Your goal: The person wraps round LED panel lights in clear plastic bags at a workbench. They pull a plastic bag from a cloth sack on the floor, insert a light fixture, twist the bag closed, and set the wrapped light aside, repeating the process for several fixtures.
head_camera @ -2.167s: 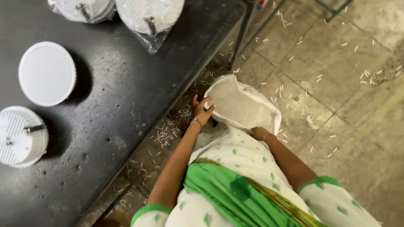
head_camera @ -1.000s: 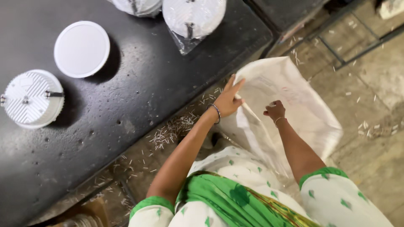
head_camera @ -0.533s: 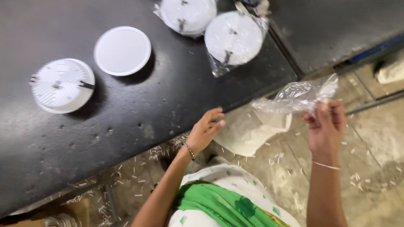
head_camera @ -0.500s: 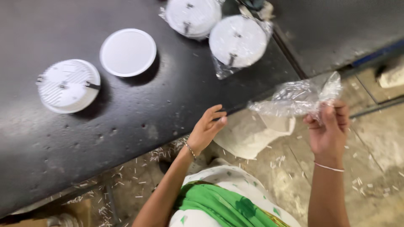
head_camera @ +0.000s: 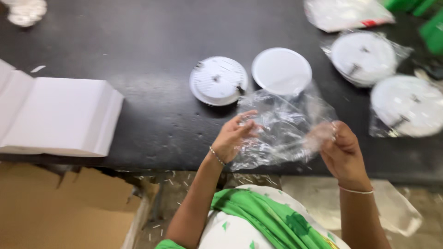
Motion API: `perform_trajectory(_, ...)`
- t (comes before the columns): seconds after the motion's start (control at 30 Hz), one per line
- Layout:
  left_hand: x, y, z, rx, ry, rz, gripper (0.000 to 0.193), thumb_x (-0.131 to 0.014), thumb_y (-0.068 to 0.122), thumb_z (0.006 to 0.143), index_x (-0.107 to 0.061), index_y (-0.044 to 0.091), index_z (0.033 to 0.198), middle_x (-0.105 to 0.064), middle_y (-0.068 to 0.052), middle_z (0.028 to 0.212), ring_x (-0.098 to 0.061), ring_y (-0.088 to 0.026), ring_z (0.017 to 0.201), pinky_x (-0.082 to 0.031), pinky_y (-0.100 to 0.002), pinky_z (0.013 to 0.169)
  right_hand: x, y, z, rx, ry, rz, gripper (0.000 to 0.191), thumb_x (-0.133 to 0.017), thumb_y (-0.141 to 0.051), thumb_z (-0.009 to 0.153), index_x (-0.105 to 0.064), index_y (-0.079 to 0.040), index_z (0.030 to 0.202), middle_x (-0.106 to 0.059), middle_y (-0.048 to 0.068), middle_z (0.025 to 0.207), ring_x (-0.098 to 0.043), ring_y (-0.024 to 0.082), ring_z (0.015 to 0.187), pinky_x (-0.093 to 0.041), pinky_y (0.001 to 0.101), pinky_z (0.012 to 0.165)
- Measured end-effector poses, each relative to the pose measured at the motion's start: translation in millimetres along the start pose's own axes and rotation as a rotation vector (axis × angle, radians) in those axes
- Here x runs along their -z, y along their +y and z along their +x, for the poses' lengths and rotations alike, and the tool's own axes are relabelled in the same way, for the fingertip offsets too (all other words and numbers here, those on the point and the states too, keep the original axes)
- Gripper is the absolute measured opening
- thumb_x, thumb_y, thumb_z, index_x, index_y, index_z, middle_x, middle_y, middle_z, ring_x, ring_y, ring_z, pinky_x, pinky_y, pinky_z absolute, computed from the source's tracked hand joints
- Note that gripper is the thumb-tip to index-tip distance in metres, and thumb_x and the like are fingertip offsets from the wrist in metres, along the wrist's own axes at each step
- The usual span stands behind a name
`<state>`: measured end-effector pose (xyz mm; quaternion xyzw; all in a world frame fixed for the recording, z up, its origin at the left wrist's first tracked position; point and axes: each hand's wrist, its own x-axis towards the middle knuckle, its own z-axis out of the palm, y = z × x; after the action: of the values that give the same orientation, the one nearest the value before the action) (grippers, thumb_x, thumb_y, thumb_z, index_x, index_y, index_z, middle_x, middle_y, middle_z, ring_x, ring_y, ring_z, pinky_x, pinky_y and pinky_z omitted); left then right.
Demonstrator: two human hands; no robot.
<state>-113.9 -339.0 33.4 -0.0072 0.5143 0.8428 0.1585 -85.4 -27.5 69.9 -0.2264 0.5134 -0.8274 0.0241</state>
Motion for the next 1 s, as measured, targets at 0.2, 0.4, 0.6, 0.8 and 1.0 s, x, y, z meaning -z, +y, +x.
perform_trajectory(0.2, 112.2, 79.1, -28.1, -0.424, 0.511, 0.175, 0.025, -0.062, 0.024, 0.103, -0.069, 0.007, 0.12, -0.071, -0.002, 0.079, -0.051, -0.001, 0.056, -0.037, -0.017, 0.043, -73.1, 60.5, 92.4, -0.266, 0.047, -0.592, 0.029, -0.07, -0.02, 0.102, -0.07, 0.0, 0.124, -0.069, 0.007, 0.118, -0.06, 0.01, 0.103, -0.049, 0.0264, 0.091)
perform_trajectory(0.4, 162.7, 117.5, -43.3, -0.482, 0.523, 0.265, 0.023, -0.062, 0.022, 0.104, -0.071, 0.007, 0.118, -0.072, -0.004, 0.079, -0.042, 0.0, 0.048, -0.035, -0.018, 0.042, -118.7, 91.7, 165.9, -0.38, -0.084, -0.413, 0.041, -0.064, -0.028, 0.099, -0.062, -0.004, 0.132, -0.071, 0.003, 0.119, -0.064, 0.009, 0.111, -0.051, 0.0247, 0.097)
perform_trajectory(0.6, 198.5, 131.5, -44.3, -0.431, 0.626, 0.377, 0.022, -0.067, 0.025, 0.098, -0.069, 0.009, 0.114, -0.072, -0.003, 0.072, -0.04, 0.001, 0.045, -0.029, -0.018, 0.039, -114.8, 127.1, 206.0, -0.368, -0.088, -0.413, 0.029, -0.075, -0.02, 0.098, -0.068, 0.004, 0.114, -0.068, 0.008, 0.098, -0.063, 0.013, 0.088, -0.055, 0.0263, 0.08)
perform_trajectory(0.8, 226.3, 113.8, -51.1, -0.392, 0.672, 0.343, 0.021, -0.068, 0.026, 0.1, -0.068, 0.006, 0.104, -0.071, -0.004, 0.074, -0.043, 0.0, 0.045, -0.03, -0.019, 0.039, -107.3, 119.7, 200.6, -0.522, -0.019, -0.051, 0.022, -0.064, -0.024, 0.106, -0.063, -0.003, 0.115, -0.066, 0.004, 0.101, -0.063, 0.011, 0.09, -0.054, 0.0249, 0.081)
perform_trajectory(1.0, 202.6, 97.9, -62.5, -0.429, 0.858, 0.397, 0.028, -0.059, 0.031, 0.106, -0.07, 0.007, 0.097, -0.071, 0.001, 0.075, -0.042, 0.0, 0.046, -0.031, -0.021, 0.041, -122.2, 104.4, 171.8, -0.441, 0.003, -0.249, 0.021, -0.059, -0.024, 0.104, -0.058, -0.006, 0.115, -0.066, 0.007, 0.112, -0.066, 0.013, 0.102, -0.058, 0.0271, 0.091)
